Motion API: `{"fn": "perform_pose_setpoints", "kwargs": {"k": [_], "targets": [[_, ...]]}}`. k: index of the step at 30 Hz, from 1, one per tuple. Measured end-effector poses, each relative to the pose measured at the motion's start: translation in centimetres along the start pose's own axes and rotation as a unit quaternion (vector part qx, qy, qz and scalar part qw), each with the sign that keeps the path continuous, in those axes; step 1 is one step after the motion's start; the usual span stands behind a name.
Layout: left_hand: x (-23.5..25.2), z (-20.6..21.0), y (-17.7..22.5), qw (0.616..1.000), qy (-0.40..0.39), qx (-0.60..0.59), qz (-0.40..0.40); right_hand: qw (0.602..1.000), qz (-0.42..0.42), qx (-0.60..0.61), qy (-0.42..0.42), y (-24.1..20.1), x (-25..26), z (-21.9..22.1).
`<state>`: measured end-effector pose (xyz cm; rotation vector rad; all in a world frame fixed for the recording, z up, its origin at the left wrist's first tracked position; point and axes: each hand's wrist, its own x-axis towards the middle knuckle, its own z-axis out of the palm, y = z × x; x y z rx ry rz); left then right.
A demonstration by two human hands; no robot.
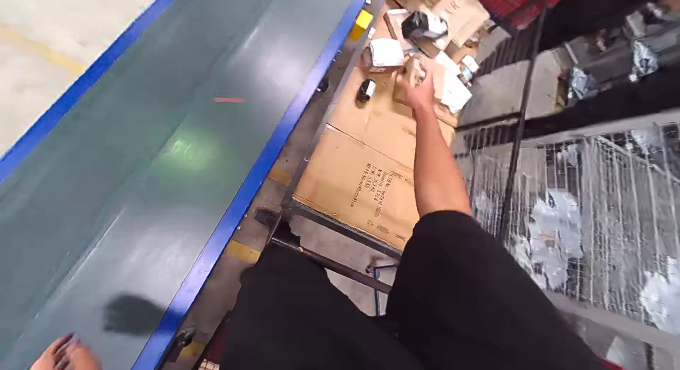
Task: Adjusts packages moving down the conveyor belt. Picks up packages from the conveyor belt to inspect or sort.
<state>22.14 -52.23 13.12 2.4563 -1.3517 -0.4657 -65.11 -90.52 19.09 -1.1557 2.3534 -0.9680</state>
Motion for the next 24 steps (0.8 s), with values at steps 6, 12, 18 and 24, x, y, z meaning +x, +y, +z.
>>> {"fn": "perform_pose_setpoints", "kwargs": {"k": [6,12,18,24], "targets": [[-8.0,3.2,-5.0,0.998,0.044,-0.013,-0.038,0.985,-0.052,0.056,-0.155,1.1,-18.7,14.9],[-17.9,2.3,-10.7,0.954,0.17,-0.058,-0.241,0.936,-0.262,0.02,-0.234,-7.8,-38.2,27.6],[-24.4,5.2,-14.8,0.873,0.229,-0.176,-0.392,0.781,-0.407,0.042,-0.472,-16.3,-53.8,36.0],[-21.6,1.0,-19.9,0.837,0.284,-0.199,-0.423,0.692,-0.442,0.014,-0.57,-19.2,-66.3,39.1]]}}
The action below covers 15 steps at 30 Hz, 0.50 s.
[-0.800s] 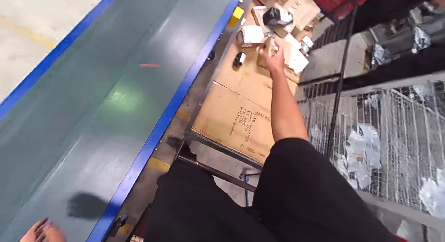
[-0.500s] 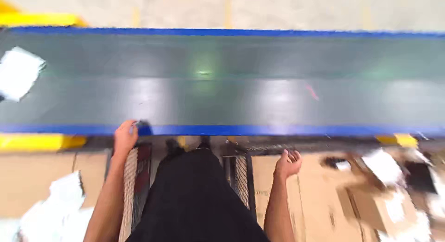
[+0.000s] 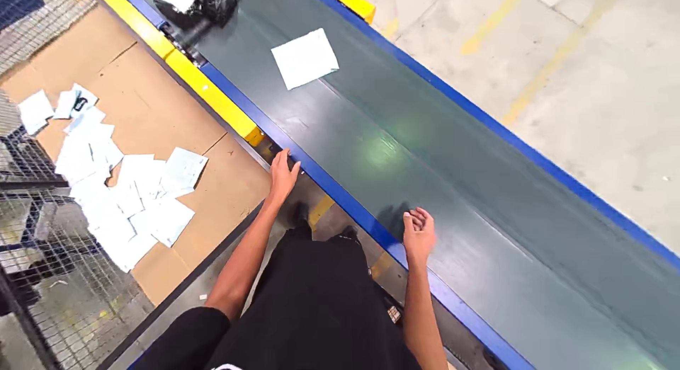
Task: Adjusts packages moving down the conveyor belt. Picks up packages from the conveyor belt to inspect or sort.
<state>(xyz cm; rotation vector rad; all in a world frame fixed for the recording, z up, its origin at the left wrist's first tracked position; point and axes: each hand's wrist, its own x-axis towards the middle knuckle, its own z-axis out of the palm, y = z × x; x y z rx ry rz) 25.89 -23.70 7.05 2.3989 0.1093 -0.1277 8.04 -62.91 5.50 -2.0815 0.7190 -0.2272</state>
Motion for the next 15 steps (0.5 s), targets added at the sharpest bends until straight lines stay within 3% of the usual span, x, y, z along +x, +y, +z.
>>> {"fn": "perform_pose_setpoints", "kwargs": {"k": [4,8,11,15], "targets": [[9.9,0.8,3.8,0.997,0.005,0.056,0.056,0.995,-0.063,-0.076,-0.032,-1.2,-0.1,3.5],[17.6,4.1,5.3,0.989,-0.011,0.125,0.079,0.983,-0.071,-0.171,-0.019,0.8,-0.2,1.9],[19.8,6.3,6.9,0.985,-0.011,0.151,0.081,0.985,-0.047,-0.168,-0.002,2.8,0.2,-1.5],[18.6,9.8,9.3,0.983,0.01,0.127,0.132,0.98,0.008,-0.194,0.036,4.3,1.2,-5.0]]}}
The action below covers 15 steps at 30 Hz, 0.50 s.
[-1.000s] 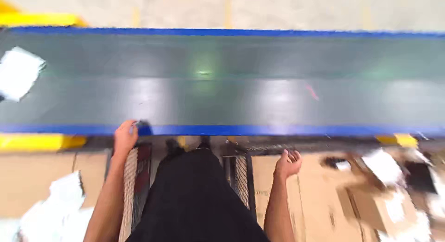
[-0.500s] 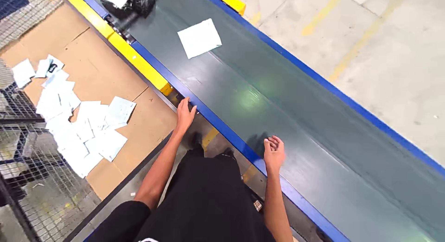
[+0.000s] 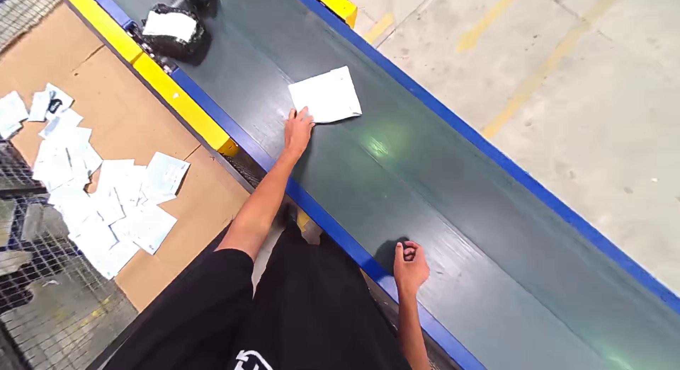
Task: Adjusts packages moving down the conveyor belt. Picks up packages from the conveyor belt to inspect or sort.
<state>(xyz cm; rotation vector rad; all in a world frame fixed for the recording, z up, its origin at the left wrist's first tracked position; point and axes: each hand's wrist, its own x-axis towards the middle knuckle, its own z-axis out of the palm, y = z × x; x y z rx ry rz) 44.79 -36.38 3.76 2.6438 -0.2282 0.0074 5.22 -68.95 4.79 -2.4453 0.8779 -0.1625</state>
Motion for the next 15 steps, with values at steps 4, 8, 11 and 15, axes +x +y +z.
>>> {"fn": "perform_pose_setpoints", "kwargs": {"k": [4,8,11,15], "targets": [[-2.6,0.8,0.8,0.996,0.039,-0.021,0.082,1.0,0.014,0.0,-0.018,0.9,2.8,-1.3],[-8.3,-2.8,-3.9,0.975,-0.018,0.01,0.221,0.999,-0.022,0.016,-0.039,-0.5,5.9,-0.9],[-15.2,-7.7,-10.0,0.973,-0.065,0.065,0.212,0.99,-0.1,0.022,-0.093,-3.8,8.0,1.2],[-26.8,-15.9,-19.4,0.986,-0.063,0.118,-0.1,0.971,-0.186,0.033,-0.149,-9.7,10.1,5.0]]}}
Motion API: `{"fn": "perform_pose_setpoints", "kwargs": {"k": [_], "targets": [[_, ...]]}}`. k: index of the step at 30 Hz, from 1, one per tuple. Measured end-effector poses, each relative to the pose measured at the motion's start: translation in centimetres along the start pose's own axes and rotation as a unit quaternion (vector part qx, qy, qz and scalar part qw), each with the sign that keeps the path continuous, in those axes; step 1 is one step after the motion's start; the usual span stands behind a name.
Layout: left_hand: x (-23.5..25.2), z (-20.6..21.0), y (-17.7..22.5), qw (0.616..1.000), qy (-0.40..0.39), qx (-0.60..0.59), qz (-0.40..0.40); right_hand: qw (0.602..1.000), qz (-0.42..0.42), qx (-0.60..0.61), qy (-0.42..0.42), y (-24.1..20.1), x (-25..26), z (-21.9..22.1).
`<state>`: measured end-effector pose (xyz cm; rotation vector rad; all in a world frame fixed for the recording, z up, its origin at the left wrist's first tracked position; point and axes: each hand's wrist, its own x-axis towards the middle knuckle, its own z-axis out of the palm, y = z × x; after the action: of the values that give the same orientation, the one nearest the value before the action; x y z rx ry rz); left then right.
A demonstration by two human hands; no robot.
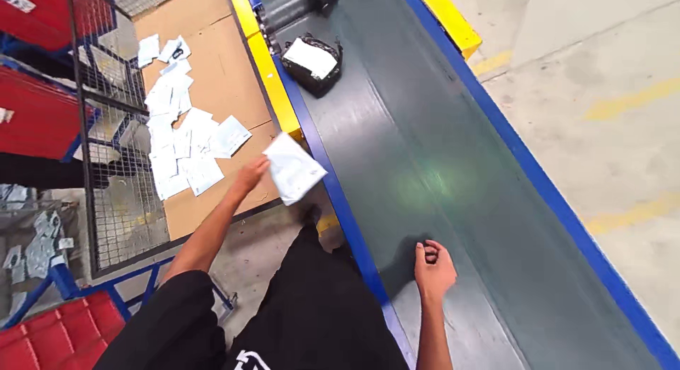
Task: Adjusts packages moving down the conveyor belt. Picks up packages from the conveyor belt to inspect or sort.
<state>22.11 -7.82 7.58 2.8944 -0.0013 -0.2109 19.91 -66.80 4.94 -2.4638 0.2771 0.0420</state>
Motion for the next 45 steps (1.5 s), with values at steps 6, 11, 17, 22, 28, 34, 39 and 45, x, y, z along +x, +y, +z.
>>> {"fn": "perform_pose_setpoints", "kwargs": {"k": [6,11,17,22,28,34,39,45], "targets": [[-11.3,-0.9,-11.4,0.924,-0.075,-0.032,-0.373,0.99,-0.083,0.054,-0.101,-7.6,6.1,3.9],[-5.6,0.4,-7.0,0.934,0.004,-0.189,-0.302,0.965,-0.008,0.184,-0.185,-16.7,12.5,7.5],[10.2,-0.2,5.7,0.902,0.123,-0.362,-0.202,0.893,0.177,0.34,-0.239,-24.9,17.4,12.4],[18.9,0.6,11.6,0.896,0.065,-0.386,-0.211,0.918,0.206,0.286,-0.18,-24.9,15.9,13.3],[18.7,1.7,15.3,0.907,-0.046,-0.369,-0.199,0.9,0.213,0.354,-0.141,-21.1,11.6,11.4],[16.0,1.6,20.2,0.878,-0.129,-0.46,-0.033,0.849,0.223,0.471,-0.085,-13.3,5.7,5.9],[26.1,-0.8,27.4,0.926,-0.046,-0.374,-0.03,0.793,0.266,0.548,0.022,-5.8,1.2,0.4],[44.9,-1.8,31.3,0.949,0.101,-0.244,-0.175,0.776,0.293,0.544,0.128,0.8,-3.1,-6.1]]}}
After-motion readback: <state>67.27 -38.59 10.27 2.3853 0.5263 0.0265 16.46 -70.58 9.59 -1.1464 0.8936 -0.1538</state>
